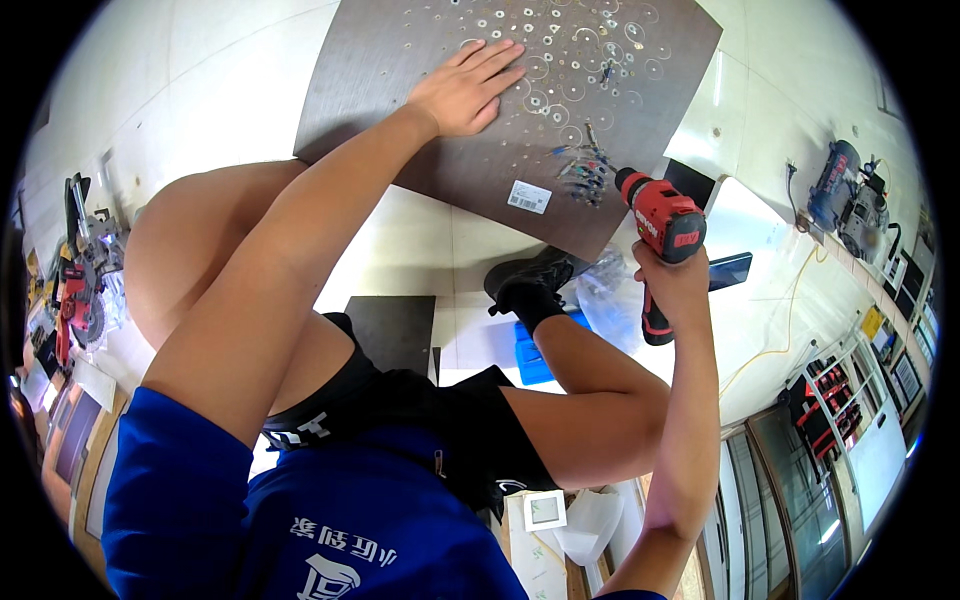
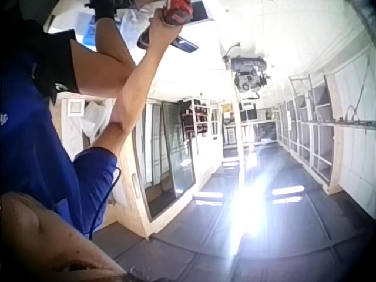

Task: The person sits on the floor and uses a cordless drill to create holes in a large brown board with pre-marked circular patterns. The person holds the board steady with one hand while operating the drill with the other.

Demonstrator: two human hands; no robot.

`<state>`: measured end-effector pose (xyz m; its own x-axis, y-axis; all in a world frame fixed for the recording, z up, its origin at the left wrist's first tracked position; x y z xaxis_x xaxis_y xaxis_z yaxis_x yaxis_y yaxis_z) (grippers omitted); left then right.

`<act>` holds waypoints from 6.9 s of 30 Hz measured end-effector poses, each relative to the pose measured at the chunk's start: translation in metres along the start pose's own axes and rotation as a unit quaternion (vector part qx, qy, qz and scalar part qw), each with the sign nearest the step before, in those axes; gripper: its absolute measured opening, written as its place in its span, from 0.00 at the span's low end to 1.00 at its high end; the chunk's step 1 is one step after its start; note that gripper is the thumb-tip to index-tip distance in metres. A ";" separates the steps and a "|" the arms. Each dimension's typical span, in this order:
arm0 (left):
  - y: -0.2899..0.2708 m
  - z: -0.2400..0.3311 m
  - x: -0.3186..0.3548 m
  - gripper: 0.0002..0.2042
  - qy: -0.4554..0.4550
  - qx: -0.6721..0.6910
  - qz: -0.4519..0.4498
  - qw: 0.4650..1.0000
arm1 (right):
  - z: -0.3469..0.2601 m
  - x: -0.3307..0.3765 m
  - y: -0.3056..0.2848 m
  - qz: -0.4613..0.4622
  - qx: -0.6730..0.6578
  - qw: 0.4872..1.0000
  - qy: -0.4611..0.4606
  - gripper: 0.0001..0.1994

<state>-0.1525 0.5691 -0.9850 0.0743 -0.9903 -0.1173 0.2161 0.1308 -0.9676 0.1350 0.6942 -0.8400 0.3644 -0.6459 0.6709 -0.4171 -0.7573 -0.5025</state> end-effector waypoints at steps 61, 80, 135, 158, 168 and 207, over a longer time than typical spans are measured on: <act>0.003 0.000 -0.001 0.28 0.005 -0.036 -0.028 0.999 | 0.014 0.011 -0.003 -0.031 -0.044 0.999 0.000 0.14; 0.002 -0.001 0.000 0.28 0.007 0.000 0.006 1.000 | 0.009 0.007 0.003 -0.008 -0.041 0.999 -0.006 0.12; 0.000 0.000 0.000 0.28 0.005 -0.004 0.003 1.000 | 0.005 0.015 0.021 -0.030 -0.075 0.996 -0.038 0.12; 0.000 0.001 0.001 0.28 0.005 -0.011 0.003 1.000 | -0.007 0.009 0.017 -0.016 -0.025 0.999 -0.020 0.12; 0.002 0.000 0.000 0.28 0.004 -0.008 0.001 1.000 | -0.005 0.007 0.016 -0.019 -0.046 0.999 0.010 0.12; 0.003 -0.001 0.001 0.29 0.005 -0.011 -0.001 1.000 | -0.017 -0.005 0.013 -0.047 -0.009 0.997 0.058 0.15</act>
<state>-0.1523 0.5687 -0.9882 0.0634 -0.9911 -0.1167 0.1950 0.1270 -0.9726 0.1136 0.6893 -0.8410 0.3039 -0.5557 0.7738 -0.4001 -0.8116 -0.4257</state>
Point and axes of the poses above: each hand's wrist, its own x-axis away from the middle knuckle, its own y-axis out of the palm, z = x × y, the point moved 8 cm from there along -x, towards the middle knuckle, and after that the axes turned 6 degrees about -x, right-handed, at the moved point
